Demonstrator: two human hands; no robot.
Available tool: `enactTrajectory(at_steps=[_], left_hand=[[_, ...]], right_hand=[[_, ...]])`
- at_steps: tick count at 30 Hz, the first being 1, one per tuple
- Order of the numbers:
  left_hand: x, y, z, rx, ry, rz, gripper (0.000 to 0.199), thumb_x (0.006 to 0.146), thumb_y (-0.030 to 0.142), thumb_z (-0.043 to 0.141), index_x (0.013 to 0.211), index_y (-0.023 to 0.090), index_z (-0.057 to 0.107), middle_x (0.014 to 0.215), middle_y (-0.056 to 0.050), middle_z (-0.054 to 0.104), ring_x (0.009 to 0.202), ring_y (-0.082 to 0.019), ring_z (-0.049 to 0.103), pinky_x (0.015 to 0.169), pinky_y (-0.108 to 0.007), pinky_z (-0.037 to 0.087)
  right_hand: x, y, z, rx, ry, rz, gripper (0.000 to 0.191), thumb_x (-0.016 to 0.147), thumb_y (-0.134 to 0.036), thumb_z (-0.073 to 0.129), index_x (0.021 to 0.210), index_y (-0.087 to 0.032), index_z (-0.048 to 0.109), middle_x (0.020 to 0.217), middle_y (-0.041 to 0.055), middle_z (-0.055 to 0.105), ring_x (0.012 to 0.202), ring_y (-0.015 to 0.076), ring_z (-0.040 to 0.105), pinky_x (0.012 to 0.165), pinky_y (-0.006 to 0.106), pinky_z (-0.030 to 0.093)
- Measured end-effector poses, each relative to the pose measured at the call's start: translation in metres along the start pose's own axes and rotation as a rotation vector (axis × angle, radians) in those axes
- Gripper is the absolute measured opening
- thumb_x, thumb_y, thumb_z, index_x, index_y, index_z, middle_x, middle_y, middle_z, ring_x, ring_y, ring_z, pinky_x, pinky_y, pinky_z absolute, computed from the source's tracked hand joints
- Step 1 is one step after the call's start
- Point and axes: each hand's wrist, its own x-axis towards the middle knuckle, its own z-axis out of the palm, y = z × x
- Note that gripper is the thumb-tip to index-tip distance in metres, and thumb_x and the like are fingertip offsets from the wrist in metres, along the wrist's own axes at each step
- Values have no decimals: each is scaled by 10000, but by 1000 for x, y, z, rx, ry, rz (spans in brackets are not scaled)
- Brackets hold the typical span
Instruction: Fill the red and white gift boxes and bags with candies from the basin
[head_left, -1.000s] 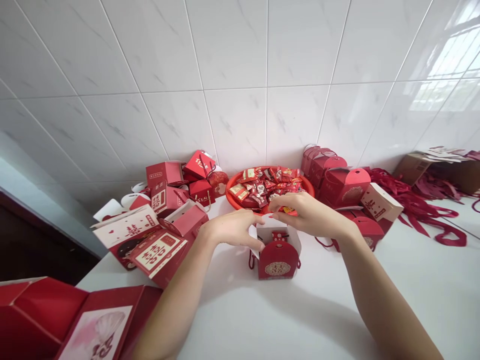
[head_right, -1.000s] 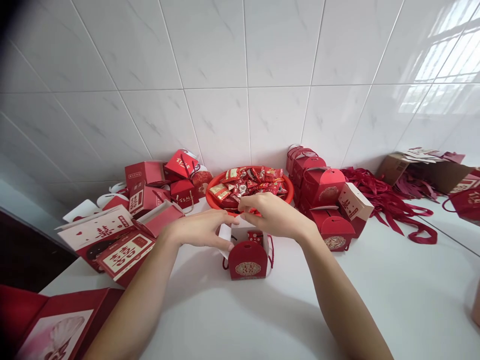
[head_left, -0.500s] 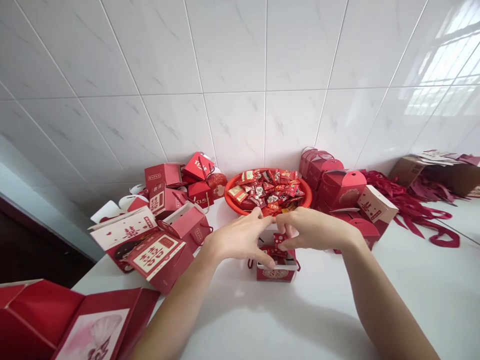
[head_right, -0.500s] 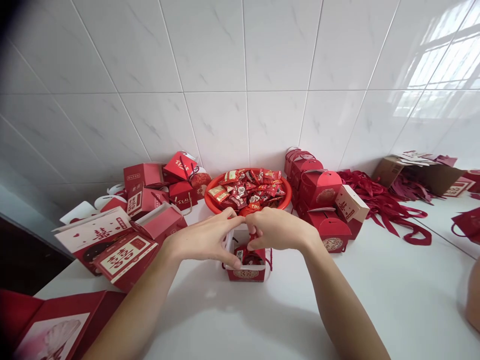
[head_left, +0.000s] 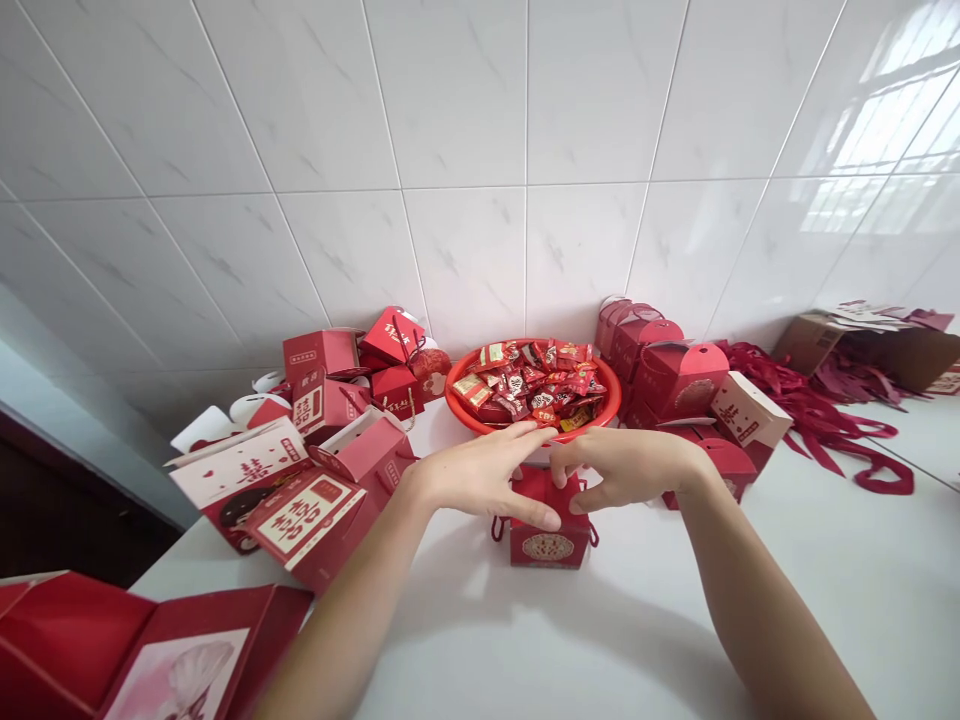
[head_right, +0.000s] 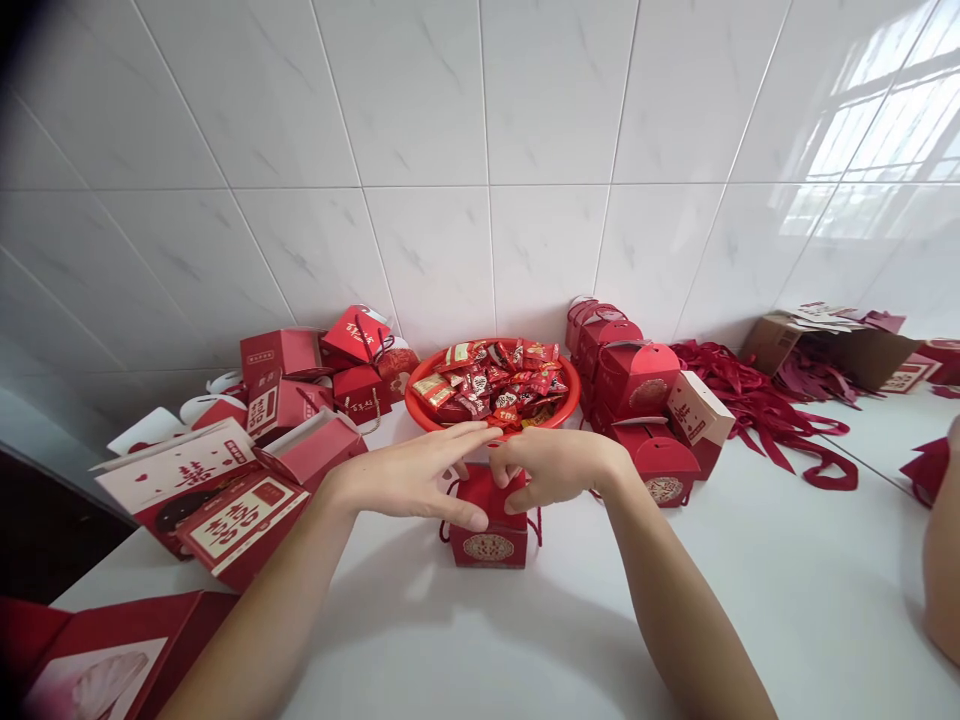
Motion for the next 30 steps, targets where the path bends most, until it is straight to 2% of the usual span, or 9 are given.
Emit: enactTrajectory(at_steps=[4, 8, 11, 13, 17, 21, 25, 30], left_hand=[[-1, 1, -2, 12, 14, 29, 932, 692, 629, 763, 1489, 283, 424, 1475, -87, 521, 1295, -327, 514, 968, -339, 441], [2, 8, -2, 37, 23, 62, 599, 776, 396, 726, 1335, 259, 562, 1244, -55, 667, 1056, -263, 630, 765, -287, 455], [7, 11, 0, 127, 15, 27, 363, 788, 332, 685, 1133, 220, 669, 1040, -56, 699, 898, -243, 639, 643, -282, 407], [10, 9, 3, 184, 5, -8, 300, 788, 357, 681, 1049, 213, 709, 995, -63, 687, 878, -245, 632, 618, -283, 385], [12, 6, 6, 177, -10, -82, 344, 779, 409, 678, 1080, 251, 735, 950, -47, 682, 892, -251, 634, 596, -276, 367], [9, 6, 7, 193, -9, -152, 402, 763, 457, 675, 1107, 256, 729, 921, -50, 670, 901, -264, 632, 615, -275, 394], [8, 2, 7, 199, -17, -199, 523, 741, 523, 686, 1196, 266, 681, 1097, -73, 642, 1005, -281, 611, 699, -276, 443], [15, -8, 3, 121, -119, -186, 586, 752, 521, 696, 1264, 253, 599, 1185, -64, 628, 1037, -260, 591, 712, -265, 436]], right_hand=[[-3, 4, -2, 17, 15, -26, 185, 800, -208, 649, 976, -203, 706, 1008, 49, 726, 861, 207, 653, 643, 263, 448], [-8, 6, -6, 28, 14, -41, 138, 823, -238, 646, 949, -207, 693, 972, 47, 720, 879, 209, 650, 723, 281, 470], [-10, 10, -8, 17, 53, -17, 98, 818, -235, 645, 902, -206, 687, 926, 45, 717, 877, 218, 650, 732, 290, 468], [-10, 15, -7, 9, 77, 10, 83, 803, -215, 636, 867, -205, 688, 892, 43, 716, 842, 215, 647, 698, 286, 460], [1, 23, -2, 2, 74, 13, 85, 777, -189, 618, 751, -201, 699, 774, 23, 704, 687, 173, 610, 609, 267, 422], [15, 25, 2, -45, -51, 41, 147, 764, -160, 607, 647, -184, 692, 695, 13, 693, 600, 146, 558, 546, 254, 376], [25, 35, 3, -2, -131, 0, 145, 774, -211, 628, 676, -170, 727, 714, 8, 713, 646, 148, 593, 581, 238, 405], [30, 50, 4, 178, -216, -56, 149, 747, -187, 609, 754, -139, 750, 799, 34, 749, 757, 172, 657, 695, 249, 469]])
